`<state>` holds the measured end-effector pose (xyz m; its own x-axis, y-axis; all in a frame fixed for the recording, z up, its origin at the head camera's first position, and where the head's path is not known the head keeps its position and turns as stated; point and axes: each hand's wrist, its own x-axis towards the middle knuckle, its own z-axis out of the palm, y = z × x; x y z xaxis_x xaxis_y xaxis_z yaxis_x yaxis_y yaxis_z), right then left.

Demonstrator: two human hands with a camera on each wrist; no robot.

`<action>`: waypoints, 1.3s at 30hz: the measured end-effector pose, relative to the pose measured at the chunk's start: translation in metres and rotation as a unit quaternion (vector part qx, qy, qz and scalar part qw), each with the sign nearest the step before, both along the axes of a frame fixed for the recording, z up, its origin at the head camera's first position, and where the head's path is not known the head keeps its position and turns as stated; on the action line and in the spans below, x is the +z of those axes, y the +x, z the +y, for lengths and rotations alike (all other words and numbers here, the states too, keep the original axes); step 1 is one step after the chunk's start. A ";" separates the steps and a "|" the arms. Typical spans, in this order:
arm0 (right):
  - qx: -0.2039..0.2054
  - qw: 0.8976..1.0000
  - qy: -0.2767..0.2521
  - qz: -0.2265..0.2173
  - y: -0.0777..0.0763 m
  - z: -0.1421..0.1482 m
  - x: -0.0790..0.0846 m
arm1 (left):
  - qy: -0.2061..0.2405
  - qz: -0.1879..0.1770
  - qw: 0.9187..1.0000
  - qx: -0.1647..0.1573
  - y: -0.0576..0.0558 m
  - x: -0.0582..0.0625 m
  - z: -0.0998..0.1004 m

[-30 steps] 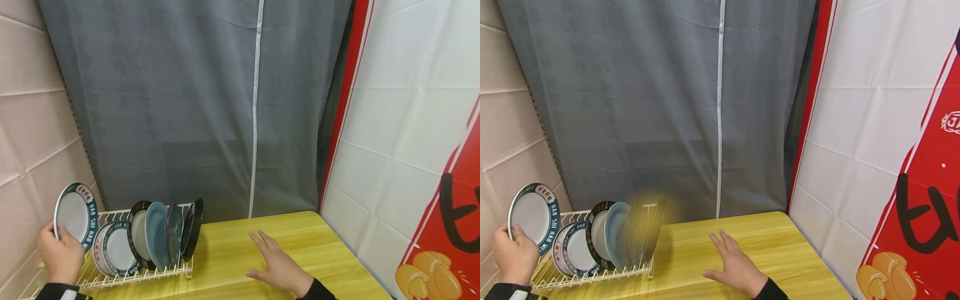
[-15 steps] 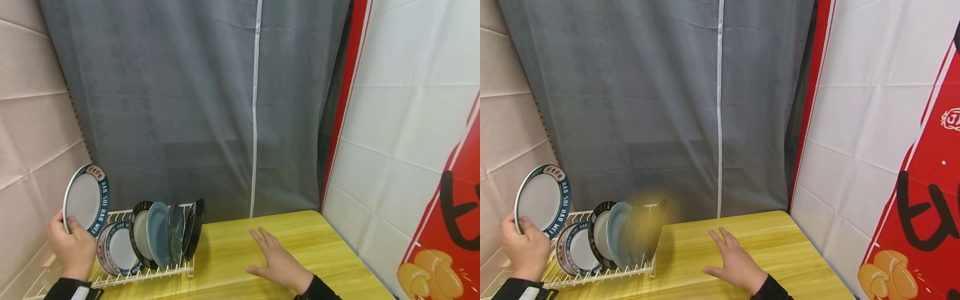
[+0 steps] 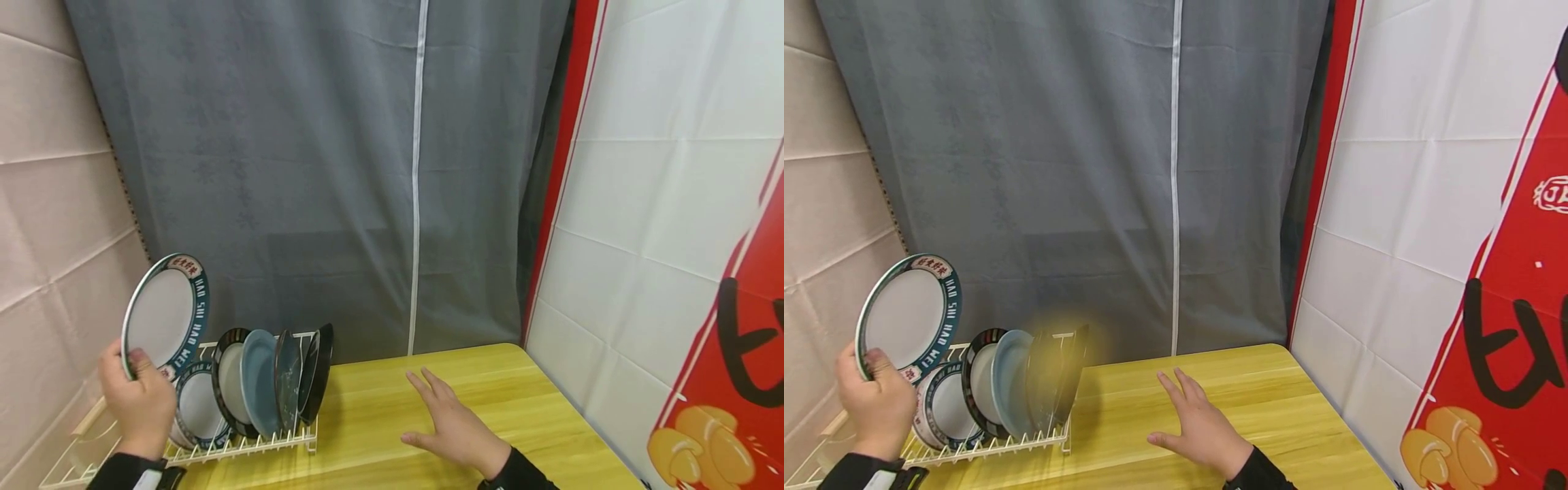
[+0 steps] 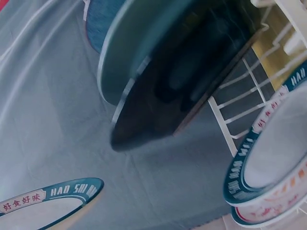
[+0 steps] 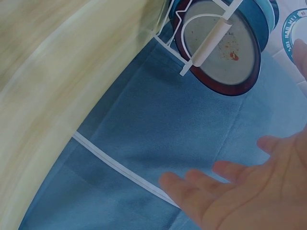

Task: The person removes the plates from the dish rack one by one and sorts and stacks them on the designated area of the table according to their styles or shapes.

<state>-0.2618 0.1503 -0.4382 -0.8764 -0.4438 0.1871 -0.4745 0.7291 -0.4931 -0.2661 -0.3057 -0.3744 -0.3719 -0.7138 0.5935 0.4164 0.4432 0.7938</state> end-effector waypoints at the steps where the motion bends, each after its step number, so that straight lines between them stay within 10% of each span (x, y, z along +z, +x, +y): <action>1: -0.001 1.000 0.000 0.003 0.000 0.000 0.000 | 0.001 0.000 1.000 -0.007 0.000 0.000 0.002; 18: 0.015 1.000 -0.014 0.003 -0.004 -0.007 0.010 | 0.007 -0.052 0.994 -0.095 0.009 -0.011 0.052; 39: -0.003 1.000 -0.025 0.005 -0.009 -0.019 0.017 | 0.042 -0.186 0.950 -0.247 0.006 -0.027 0.105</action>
